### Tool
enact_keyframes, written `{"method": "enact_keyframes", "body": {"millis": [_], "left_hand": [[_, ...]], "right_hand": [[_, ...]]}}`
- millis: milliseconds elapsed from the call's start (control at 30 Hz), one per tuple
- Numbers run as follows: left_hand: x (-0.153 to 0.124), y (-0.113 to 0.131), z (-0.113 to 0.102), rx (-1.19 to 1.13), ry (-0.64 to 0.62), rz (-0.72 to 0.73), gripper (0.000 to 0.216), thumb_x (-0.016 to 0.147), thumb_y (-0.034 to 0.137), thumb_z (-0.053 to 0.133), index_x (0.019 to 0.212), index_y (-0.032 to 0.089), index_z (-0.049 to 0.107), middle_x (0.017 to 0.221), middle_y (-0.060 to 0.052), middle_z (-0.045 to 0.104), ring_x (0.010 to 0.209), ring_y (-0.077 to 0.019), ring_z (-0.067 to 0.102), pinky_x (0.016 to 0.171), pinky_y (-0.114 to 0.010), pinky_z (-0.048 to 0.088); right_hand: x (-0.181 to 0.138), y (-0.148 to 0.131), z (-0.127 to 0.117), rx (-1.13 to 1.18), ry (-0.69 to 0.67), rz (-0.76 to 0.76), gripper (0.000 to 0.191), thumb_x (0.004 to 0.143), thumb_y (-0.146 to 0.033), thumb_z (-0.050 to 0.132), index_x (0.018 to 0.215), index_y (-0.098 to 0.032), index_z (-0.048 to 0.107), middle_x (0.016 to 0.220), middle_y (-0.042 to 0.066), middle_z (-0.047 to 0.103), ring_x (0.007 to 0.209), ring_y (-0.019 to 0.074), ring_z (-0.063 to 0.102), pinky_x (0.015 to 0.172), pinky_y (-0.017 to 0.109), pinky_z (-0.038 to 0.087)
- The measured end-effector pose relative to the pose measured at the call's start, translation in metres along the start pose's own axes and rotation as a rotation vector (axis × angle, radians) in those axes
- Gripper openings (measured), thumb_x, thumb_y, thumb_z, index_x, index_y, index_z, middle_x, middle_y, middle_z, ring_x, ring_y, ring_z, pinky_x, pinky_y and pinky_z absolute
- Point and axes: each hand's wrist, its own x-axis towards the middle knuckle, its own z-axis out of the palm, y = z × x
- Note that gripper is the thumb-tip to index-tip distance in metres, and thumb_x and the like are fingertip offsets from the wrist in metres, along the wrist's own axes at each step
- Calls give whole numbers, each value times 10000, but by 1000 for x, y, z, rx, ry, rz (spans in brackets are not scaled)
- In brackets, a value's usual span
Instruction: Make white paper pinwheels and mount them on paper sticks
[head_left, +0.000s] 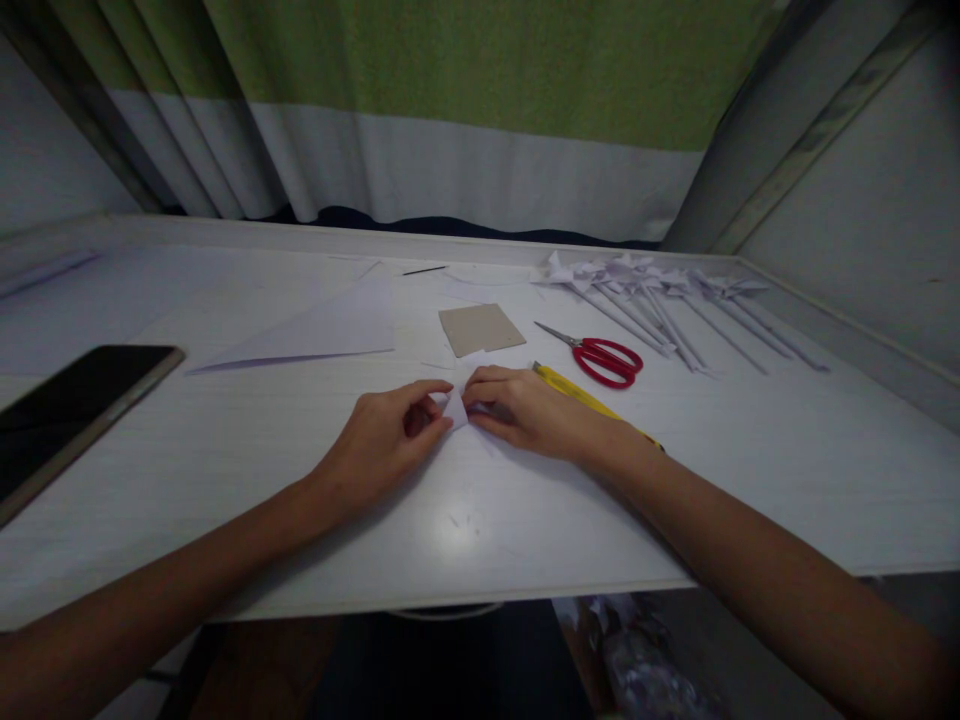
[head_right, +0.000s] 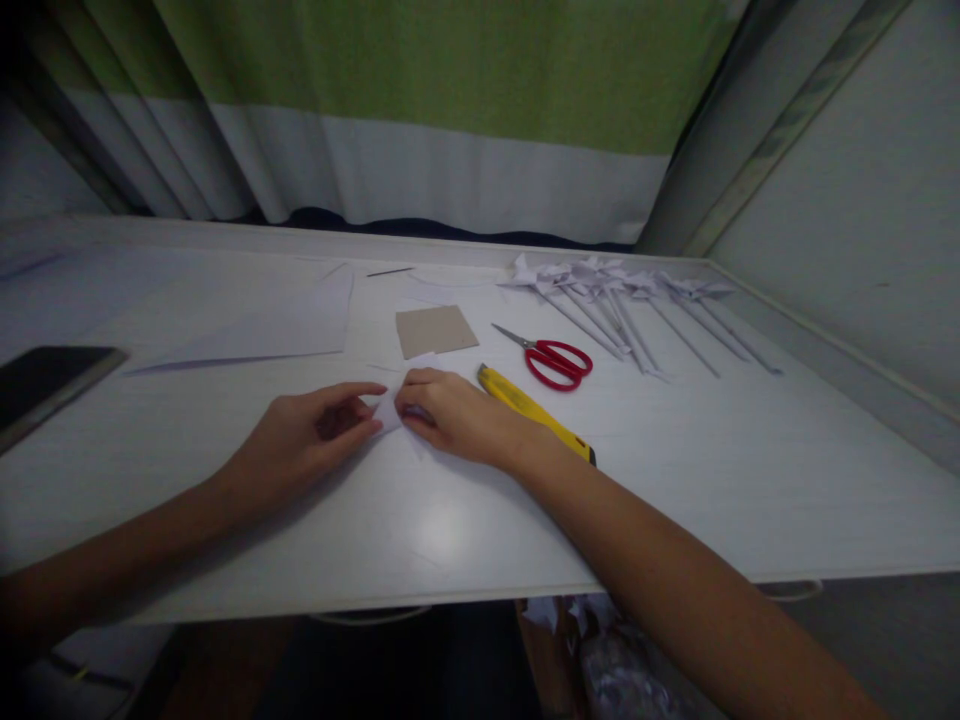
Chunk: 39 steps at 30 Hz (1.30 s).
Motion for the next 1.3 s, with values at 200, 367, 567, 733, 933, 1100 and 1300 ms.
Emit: {"method": "enact_keyframes", "body": {"millis": [200, 367, 567, 733, 933, 1100, 1300], "left_hand": [[2, 1, 1, -32, 7, -39, 187, 780, 250, 453, 866, 125, 563, 672, -11, 607, 570, -104, 535, 560, -224, 413], [3, 0, 0, 4, -30, -14, 192, 772, 234, 460, 859, 147, 609, 746, -16, 626, 621, -112, 541, 602, -237, 413], [2, -2, -1, 5, -51, 54, 183, 764, 212, 482, 852, 156, 632, 783, -16, 617, 660, -105, 534, 633, -226, 413], [3, -3, 1, 20, -40, 126, 176, 763, 175, 485, 835, 159, 645, 841, -25, 604, 680, -99, 533, 638, -215, 422], [2, -6, 7, 100, -15, 236, 206, 780, 159, 457, 868, 149, 642, 879, -49, 579, 752, -119, 534, 696, -238, 437], [-3, -9, 7, 133, -37, 308, 245, 821, 225, 416, 923, 123, 614, 934, -72, 543, 789, -124, 524, 737, -251, 440], [-5, -12, 12, 221, 6, 377, 261, 830, 237, 412, 980, 120, 590, 944, -83, 524, 768, -125, 499, 714, -267, 451]], "right_hand": [[0, 0, 0, -41, -2, 5, 152, 799, -133, 430, 863, -126, 568, 893, 59, 553, 837, 115, 491, 757, 235, 369], [-1, -1, 1, -54, 22, 66, 129, 794, -160, 443, 887, -131, 527, 869, 44, 558, 784, 114, 484, 720, 232, 366], [-1, 0, 1, -29, 20, 95, 163, 785, -174, 455, 938, -130, 487, 885, 42, 560, 737, 111, 478, 673, 225, 354], [-1, 0, 0, -31, 24, 84, 159, 789, -175, 449, 936, -133, 492, 889, 41, 560, 737, 112, 479, 672, 224, 347], [-1, 0, 2, -44, 26, 73, 163, 794, -174, 447, 943, -131, 497, 894, 40, 562, 746, 112, 481, 676, 222, 348], [-1, -1, 2, -52, 27, 82, 157, 795, -176, 448, 936, -134, 502, 891, 39, 564, 753, 113, 483, 681, 223, 348], [-1, 0, 1, -46, 22, 83, 152, 792, -173, 448, 928, -133, 503, 881, 38, 565, 730, 111, 480, 672, 224, 348]]}}
